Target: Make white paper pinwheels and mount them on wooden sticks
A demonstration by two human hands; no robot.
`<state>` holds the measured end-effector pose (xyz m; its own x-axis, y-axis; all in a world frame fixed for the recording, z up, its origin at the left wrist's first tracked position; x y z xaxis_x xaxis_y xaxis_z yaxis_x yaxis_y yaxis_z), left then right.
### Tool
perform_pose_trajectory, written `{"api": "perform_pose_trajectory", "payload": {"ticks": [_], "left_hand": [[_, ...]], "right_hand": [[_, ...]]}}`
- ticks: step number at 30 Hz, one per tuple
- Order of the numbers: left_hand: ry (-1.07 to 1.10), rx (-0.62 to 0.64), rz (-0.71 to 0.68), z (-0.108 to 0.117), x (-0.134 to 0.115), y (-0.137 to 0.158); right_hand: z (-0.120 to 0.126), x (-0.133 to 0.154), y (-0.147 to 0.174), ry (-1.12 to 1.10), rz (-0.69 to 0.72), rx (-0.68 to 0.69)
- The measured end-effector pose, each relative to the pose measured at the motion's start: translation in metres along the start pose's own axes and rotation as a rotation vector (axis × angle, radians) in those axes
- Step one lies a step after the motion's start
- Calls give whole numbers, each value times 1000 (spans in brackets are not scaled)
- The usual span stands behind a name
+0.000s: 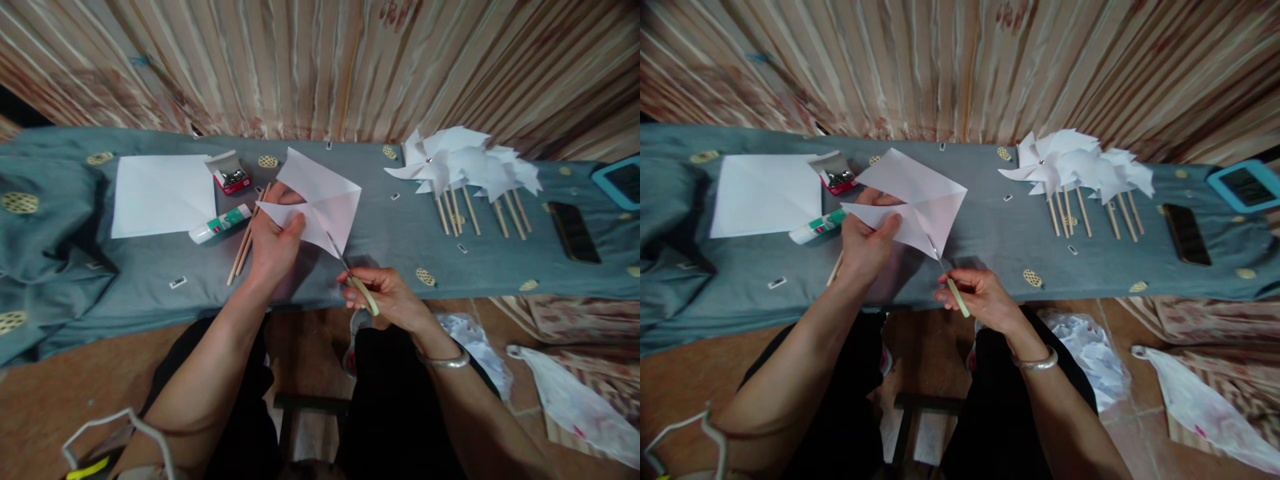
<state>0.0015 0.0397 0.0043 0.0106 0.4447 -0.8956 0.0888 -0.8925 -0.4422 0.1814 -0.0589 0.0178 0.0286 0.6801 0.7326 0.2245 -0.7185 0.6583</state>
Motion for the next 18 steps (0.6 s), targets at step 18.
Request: {"api": "perform_pose_trajectory", "payload": {"ticks": [18], "left_hand": [[-5, 18, 44, -2, -2, 4]], "right_hand": [[-2, 0, -2, -28, 26, -13]]}}
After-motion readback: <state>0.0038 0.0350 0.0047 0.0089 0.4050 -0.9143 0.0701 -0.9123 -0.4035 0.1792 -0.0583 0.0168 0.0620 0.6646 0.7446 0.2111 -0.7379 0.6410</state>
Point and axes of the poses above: each hand's wrist, its own y-axis away from the middle knuckle, its own z-axis out of the back of the hand, x = y × z, the point moved 1 cm from there along -y, towards the middle knuckle, and after that the axes turned 10 degrees about -z, right-handed, at the moved point
